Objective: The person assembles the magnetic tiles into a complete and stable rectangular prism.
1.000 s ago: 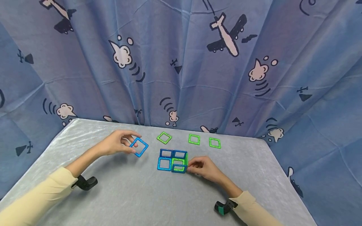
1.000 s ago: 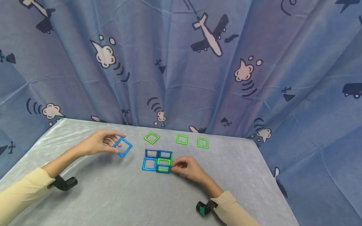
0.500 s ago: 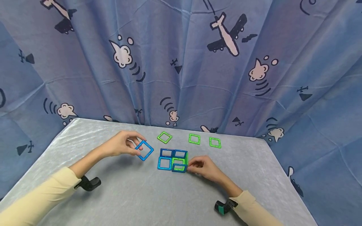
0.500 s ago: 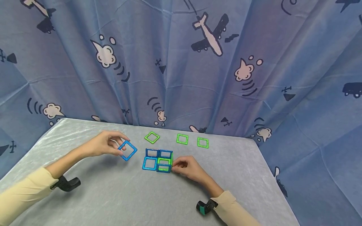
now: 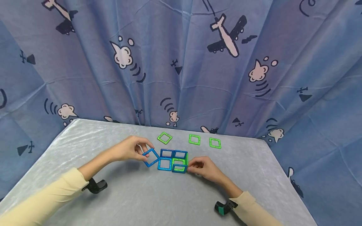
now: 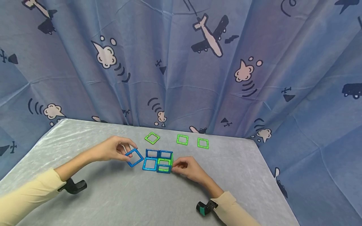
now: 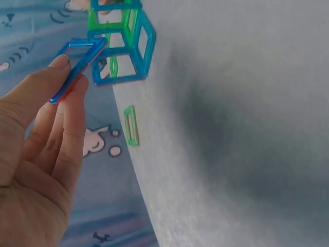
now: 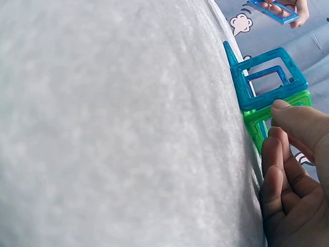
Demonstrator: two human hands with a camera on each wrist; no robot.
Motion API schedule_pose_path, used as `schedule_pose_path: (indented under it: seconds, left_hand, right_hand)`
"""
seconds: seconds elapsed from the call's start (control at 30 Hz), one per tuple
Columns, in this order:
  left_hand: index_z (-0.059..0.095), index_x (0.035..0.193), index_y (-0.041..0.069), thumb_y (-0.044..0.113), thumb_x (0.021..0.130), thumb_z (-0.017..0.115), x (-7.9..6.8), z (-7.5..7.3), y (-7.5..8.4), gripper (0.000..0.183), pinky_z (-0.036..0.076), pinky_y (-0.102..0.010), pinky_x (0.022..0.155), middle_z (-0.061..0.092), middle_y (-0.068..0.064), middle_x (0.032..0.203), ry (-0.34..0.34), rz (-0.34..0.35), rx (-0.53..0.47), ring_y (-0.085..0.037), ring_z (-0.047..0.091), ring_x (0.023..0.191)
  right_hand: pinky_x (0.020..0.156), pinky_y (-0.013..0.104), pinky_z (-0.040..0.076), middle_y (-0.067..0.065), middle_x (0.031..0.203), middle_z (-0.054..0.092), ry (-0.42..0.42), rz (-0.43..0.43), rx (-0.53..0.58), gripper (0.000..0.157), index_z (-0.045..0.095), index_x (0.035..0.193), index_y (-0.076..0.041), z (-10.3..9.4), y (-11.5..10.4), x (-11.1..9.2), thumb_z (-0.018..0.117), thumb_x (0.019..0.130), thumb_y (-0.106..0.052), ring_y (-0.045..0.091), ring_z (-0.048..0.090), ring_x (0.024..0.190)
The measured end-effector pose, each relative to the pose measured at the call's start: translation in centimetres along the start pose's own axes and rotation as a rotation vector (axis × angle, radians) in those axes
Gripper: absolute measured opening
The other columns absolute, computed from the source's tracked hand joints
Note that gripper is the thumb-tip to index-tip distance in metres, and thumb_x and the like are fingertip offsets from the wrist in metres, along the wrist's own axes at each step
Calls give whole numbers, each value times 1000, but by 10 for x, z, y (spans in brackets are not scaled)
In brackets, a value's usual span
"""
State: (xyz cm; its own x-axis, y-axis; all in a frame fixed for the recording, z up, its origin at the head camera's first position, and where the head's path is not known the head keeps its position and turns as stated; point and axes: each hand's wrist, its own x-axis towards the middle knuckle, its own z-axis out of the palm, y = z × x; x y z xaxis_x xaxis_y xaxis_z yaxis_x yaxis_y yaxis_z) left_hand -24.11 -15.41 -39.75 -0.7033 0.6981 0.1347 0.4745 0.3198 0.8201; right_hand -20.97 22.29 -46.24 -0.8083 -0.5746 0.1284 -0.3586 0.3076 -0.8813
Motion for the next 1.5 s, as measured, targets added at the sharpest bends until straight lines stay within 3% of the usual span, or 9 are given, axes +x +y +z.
schedule_pose_path:
  seconds: [0.3,0.53,0.83,1.5]
  left_hand:
    - [74,115,8,1,81,86,14,18,-2,37,58,-32,67,70,2,87,-56,48,28,-13,68,71]
    - [77,101,9,1,81,86,22,31,-6,23,58,-30,68,71,5,89,-56,96,29,-11,67,79]
    - [78,93,11,1,83,84,24,43,-10,15,58,-33,62,72,5,87,-35,60,-54,-15,69,76]
    - [76,92,10,6,87,82,24,51,-20,9,57,-35,57,71,0,90,24,30,-104,-21,67,76]
  right_hand:
    - [58,23,47,12,86,70,3,3,8,10,75,103,-1,0,0,-1,74,93,-4,13,57,69]
    - [59,22,47,12,86,70,2,-10,0,9,75,102,-1,1,1,-1,74,94,-4,12,57,69]
    - [58,22,47,11,85,69,5,-10,-2,8,75,101,-1,1,3,-1,74,93,-4,11,56,68]
    - [58,22,47,13,85,69,5,-15,15,8,75,102,-1,1,2,0,73,94,-2,12,56,68]
